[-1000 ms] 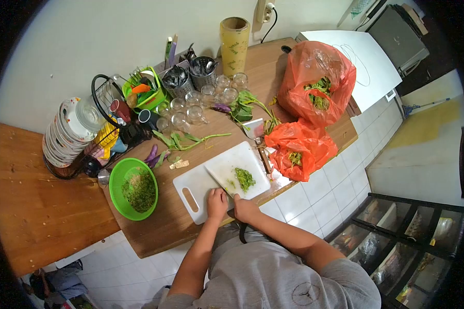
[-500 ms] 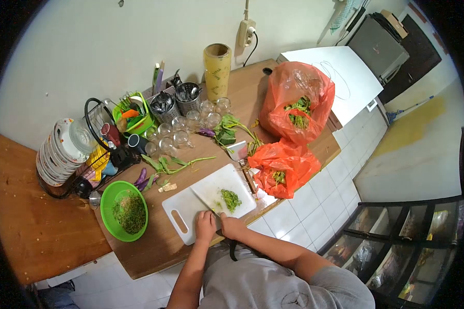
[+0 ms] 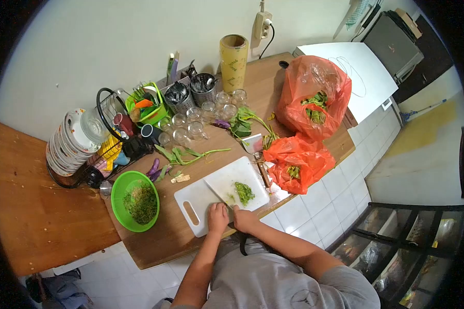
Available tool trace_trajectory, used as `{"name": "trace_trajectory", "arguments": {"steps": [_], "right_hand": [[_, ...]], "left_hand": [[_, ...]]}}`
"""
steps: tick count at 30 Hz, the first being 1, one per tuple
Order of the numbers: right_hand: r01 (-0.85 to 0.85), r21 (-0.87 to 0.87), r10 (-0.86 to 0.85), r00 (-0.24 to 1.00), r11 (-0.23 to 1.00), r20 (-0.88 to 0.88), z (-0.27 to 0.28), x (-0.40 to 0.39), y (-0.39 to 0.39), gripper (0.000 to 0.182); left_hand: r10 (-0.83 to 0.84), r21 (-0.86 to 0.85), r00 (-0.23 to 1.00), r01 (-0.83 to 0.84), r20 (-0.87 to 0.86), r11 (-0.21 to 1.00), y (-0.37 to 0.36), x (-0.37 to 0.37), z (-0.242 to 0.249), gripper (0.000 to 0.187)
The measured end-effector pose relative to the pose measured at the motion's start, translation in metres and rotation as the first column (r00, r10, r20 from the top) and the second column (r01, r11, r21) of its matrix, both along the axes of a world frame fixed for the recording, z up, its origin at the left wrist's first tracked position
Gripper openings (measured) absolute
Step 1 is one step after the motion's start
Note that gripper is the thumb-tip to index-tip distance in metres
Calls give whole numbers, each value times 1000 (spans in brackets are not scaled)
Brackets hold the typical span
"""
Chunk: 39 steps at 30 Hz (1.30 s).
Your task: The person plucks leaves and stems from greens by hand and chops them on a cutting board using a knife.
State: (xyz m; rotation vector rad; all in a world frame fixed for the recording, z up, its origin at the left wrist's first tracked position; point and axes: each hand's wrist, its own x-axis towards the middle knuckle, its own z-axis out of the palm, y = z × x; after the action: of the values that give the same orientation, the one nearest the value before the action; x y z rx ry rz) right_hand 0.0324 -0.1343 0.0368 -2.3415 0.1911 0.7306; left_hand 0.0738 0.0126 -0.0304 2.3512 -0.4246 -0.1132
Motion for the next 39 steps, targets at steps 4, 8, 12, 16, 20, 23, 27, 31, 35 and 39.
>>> {"name": "trace_trajectory", "arguments": {"steps": [4,8,12,16,20,23,27,31,35,39], "right_hand": [[-5,4,5,1000,1000,24,-5,-1,-4,30],[-20,-28,19,999,999,-32,2,-1,-1,30],[-25,-37,23,999,999,-41,9,-2,6,30],[9,-47,-9,1000,999,1,-4,-4,12,27],[21,-32,-18,995,999,94,-16,-4,11,27],[4,-3,-4,994,1000,111,-27,-1,7,27],[-6,10,4,992,1000,124,-27,5,5,28],[-15,6,14,998,1000,59,-19,12,3,29],[-26,-18,26,1000,1000,-4,-8,15,3,29],[2,-28,-3,998,1000,-59,20,14,5,27]], "left_hand": [[-11,4,1000,11,9,1000,-2,0,0,10],[-10,0,999,10,31,1000,-1,0,-3,9],[14,27,1000,-13,-24,1000,-3,0,2,8],[27,40,1000,-27,-6,999,-5,0,0,7],[42,18,999,-42,-14,999,-4,0,2,8],[64,0,998,-64,-10,998,-6,2,1,8],[85,14,990,-84,-113,996,-7,9,7,9],[123,-53,979,-133,-160,990,-6,10,8,10],[100,-35,977,-108,-186,994,-4,12,1,10],[64,-2,982,-65,-177,998,-4,14,9,11]]}}
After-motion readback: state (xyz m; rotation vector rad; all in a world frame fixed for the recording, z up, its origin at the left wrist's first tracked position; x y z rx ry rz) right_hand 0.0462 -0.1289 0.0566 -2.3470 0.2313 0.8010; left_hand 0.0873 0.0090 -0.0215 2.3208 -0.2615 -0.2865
